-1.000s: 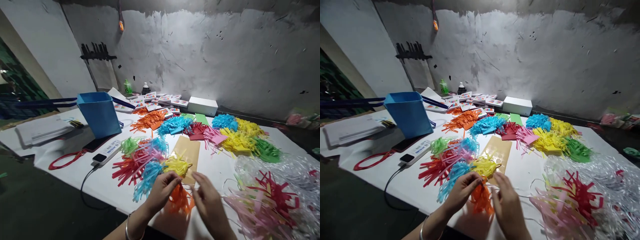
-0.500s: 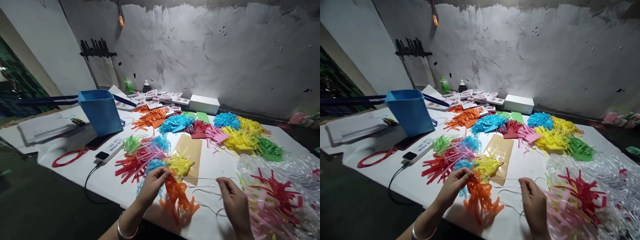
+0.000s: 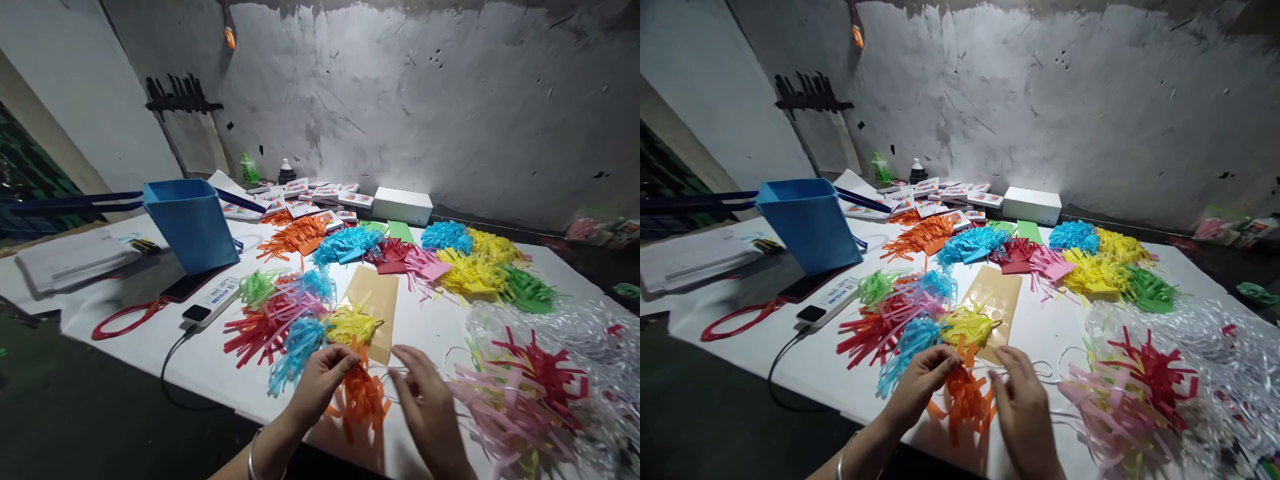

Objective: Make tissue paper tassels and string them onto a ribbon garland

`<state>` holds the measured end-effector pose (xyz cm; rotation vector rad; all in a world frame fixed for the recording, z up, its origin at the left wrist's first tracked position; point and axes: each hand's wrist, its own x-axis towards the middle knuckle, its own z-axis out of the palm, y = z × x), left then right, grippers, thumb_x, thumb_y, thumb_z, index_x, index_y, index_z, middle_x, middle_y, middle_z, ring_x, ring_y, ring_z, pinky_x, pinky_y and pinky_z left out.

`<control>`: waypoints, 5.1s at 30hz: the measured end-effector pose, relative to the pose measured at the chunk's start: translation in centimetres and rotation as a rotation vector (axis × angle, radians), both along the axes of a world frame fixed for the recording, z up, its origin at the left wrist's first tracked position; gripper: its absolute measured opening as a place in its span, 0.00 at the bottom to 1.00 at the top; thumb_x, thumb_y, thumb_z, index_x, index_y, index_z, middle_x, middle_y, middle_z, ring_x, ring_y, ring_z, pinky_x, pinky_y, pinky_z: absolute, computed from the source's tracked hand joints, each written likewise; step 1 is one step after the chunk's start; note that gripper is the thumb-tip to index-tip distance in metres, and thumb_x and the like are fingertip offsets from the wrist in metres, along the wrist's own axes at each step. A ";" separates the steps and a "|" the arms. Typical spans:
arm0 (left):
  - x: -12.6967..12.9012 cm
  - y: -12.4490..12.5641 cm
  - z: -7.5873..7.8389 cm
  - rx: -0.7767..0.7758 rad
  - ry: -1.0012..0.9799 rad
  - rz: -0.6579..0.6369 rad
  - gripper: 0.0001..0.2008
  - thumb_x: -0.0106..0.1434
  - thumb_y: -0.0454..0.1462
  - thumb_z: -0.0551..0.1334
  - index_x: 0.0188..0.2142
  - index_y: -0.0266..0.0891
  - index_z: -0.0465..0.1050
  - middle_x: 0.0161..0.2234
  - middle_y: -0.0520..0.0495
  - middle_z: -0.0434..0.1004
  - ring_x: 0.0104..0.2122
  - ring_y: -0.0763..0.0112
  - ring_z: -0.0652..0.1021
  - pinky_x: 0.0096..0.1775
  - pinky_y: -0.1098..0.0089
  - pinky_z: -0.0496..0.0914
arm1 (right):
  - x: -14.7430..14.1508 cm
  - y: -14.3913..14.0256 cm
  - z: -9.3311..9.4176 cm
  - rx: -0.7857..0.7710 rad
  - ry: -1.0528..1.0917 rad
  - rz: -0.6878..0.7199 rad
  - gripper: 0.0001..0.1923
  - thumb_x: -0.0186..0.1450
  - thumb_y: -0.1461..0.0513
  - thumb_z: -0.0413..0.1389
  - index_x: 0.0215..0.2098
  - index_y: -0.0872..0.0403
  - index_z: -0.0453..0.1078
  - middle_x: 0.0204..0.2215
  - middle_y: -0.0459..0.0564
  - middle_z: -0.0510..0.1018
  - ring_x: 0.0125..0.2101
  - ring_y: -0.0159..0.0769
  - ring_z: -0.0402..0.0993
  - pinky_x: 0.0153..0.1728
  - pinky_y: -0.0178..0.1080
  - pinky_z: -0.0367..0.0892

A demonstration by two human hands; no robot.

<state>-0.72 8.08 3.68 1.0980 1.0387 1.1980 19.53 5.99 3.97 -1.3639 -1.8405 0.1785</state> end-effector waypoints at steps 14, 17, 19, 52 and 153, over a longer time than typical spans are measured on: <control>-0.1 0.6 -1.9 -0.264 -0.364 -0.014 0.23 0.56 0.55 0.69 0.38 0.38 0.76 0.23 0.56 0.65 0.17 0.82 0.64 0.19 0.79 0.54 | -2.3 0.5 -1.1 -0.538 0.656 0.272 0.15 0.67 0.50 0.56 0.35 0.53 0.76 0.32 0.49 0.79 0.34 0.36 0.74 0.35 0.34 0.66; -0.4 0.8 -2.0 -0.255 -0.385 0.007 0.23 0.56 0.54 0.69 0.40 0.39 0.76 0.30 0.51 0.73 0.22 0.77 0.73 0.20 0.78 0.60 | -2.1 0.6 -1.7 -0.582 0.746 0.207 0.17 0.64 0.48 0.59 0.33 0.54 0.77 0.28 0.48 0.79 0.31 0.35 0.73 0.33 0.33 0.66; -0.6 0.8 -1.8 -0.236 -0.377 0.018 0.22 0.56 0.53 0.70 0.40 0.39 0.76 0.32 0.50 0.75 0.25 0.73 0.77 0.22 0.77 0.65 | -2.0 0.7 -2.0 -0.588 0.767 0.188 0.19 0.63 0.47 0.59 0.32 0.54 0.77 0.27 0.48 0.79 0.30 0.35 0.73 0.32 0.32 0.67; -8.1 3.7 -1.2 0.027 -0.158 0.432 0.24 0.50 0.51 0.74 0.38 0.36 0.76 0.28 0.48 0.82 0.27 0.67 0.79 0.25 0.72 0.72 | 4.7 0.9 -4.4 -0.444 0.405 -0.206 0.22 0.59 0.43 0.59 0.34 0.50 0.81 0.36 0.51 0.85 0.39 0.46 0.80 0.39 0.39 0.72; 4.3 -2.1 -2.2 -0.151 -0.178 -0.343 0.32 0.65 0.48 0.65 0.64 0.41 0.63 0.52 0.36 0.79 0.54 0.53 0.77 0.57 0.53 0.68 | -0.6 -3.3 -4.4 -0.203 0.437 -0.020 0.10 0.70 0.57 0.53 0.36 0.53 0.74 0.25 0.46 0.79 0.19 0.30 0.75 0.21 0.29 0.70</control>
